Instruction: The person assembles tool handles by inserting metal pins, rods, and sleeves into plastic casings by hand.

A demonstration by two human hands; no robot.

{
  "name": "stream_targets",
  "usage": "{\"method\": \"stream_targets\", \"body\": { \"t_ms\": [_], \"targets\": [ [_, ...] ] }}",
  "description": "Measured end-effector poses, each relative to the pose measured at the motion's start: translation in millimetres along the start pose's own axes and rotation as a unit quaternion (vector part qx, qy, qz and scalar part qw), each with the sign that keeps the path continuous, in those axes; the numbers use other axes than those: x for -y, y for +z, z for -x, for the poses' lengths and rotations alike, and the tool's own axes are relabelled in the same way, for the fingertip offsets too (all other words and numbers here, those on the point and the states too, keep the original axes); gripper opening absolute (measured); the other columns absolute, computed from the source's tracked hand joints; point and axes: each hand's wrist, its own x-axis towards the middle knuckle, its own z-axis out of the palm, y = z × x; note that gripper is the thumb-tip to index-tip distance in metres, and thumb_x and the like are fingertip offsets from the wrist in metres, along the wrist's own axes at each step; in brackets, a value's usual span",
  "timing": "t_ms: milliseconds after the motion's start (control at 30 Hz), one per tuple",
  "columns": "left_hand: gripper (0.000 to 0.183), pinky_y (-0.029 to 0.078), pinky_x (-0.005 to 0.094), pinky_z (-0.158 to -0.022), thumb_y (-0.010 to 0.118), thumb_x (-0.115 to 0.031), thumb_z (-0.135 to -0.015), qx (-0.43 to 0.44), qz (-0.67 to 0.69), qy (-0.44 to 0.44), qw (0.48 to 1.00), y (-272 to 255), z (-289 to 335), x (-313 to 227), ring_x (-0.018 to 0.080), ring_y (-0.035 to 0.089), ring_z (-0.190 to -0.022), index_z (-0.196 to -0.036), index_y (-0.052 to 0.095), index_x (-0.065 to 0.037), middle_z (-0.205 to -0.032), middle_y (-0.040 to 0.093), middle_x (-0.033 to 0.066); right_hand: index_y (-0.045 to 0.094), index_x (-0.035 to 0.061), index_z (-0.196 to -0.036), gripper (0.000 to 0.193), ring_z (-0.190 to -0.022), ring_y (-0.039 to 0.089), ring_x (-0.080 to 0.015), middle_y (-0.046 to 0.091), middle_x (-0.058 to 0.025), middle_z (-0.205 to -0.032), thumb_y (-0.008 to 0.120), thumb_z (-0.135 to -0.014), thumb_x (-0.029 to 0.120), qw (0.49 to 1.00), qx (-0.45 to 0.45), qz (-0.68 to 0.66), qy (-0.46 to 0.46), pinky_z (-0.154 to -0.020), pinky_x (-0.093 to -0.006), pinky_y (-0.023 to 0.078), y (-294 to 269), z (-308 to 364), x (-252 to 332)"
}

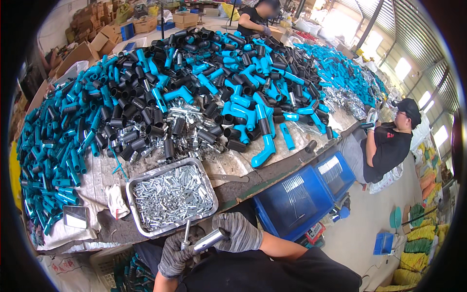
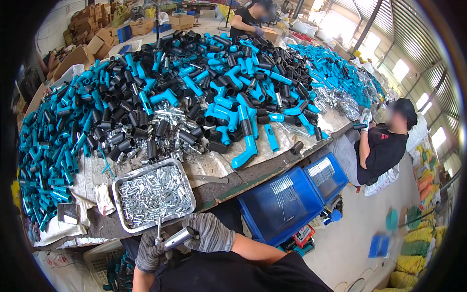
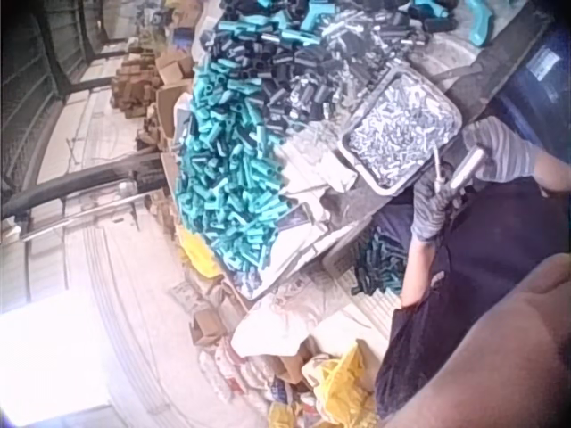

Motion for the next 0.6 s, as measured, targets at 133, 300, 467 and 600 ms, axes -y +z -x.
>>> {"method": "stream_targets", "body": {
  "t_ms": [133, 300, 467, 600],
  "targets": [
    [0.040, 0.041, 0.0206, -0.045, 0.077, -0.026, -0.073, 0.016, -0.021, -0.022, 0.999, 3.3, 0.0, -10.0, 0.0093, 0.055, -0.051, -0.097, 0.061, 0.001, -0.068, 0.063, 0.0065, 0.058, 0.0019, -0.090, 0.030, -0.065, 0.058, -0.0313, 0.056, -0.0138, -0.070, 0.070, -0.069, 0.020, 0.998, 0.008, -0.040, 0.044, -0.060, -0.0385, 0.046, 2.7, 2.0, -4.9],
    [0.039, 0.046, 0.0218, -0.059, 0.072, -0.032, -0.079, 0.008, -0.204, 0.161, 0.966, 3.5, -13.0, 5.9, 0.0079, 0.056, -0.067, -0.100, 0.064, 0.000, -0.082, 0.065, 0.0077, 0.060, 0.0012, -0.100, 0.035, -0.074, 0.063, -0.0276, 0.063, -0.0137, -0.079, 0.069, -0.072, 0.020, 0.987, 0.046, -0.143, 0.055, -0.070, -0.0360, 0.050, 16.8, -0.4, -6.7],
    [0.048, 0.047, 0.0223, -0.060, 0.071, -0.040, -0.081, -0.046, -0.117, 0.114, 0.986, 17.1, -6.9, -3.4, 0.0077, 0.057, -0.068, -0.105, 0.064, 0.000, -0.081, 0.064, 0.0055, 0.057, 0.0021, -0.119, 0.035, -0.099, 0.058, -0.0118, 0.065, -0.0068, -0.106, 0.063, -0.088, 0.018, 0.963, 0.105, -0.231, 0.096, -0.087, -0.0306, 0.046, 11.8, -2.5, -6.7],
    [0.049, 0.037, 0.0182, -0.043, 0.071, -0.045, -0.080, -0.082, -0.054, 0.080, 0.992, 21.6, -4.0, -7.1, 0.0046, 0.049, -0.048, -0.100, 0.064, -0.001, -0.066, 0.062, 0.0019, 0.057, 0.0026, -0.118, 0.031, -0.095, 0.055, -0.0084, 0.064, -0.0025, -0.103, 0.061, -0.091, 0.017, 0.895, 0.120, -0.381, 0.197, -0.086, -0.0277, 0.046, 15.3, -2.5, -7.7]
  ]
}}
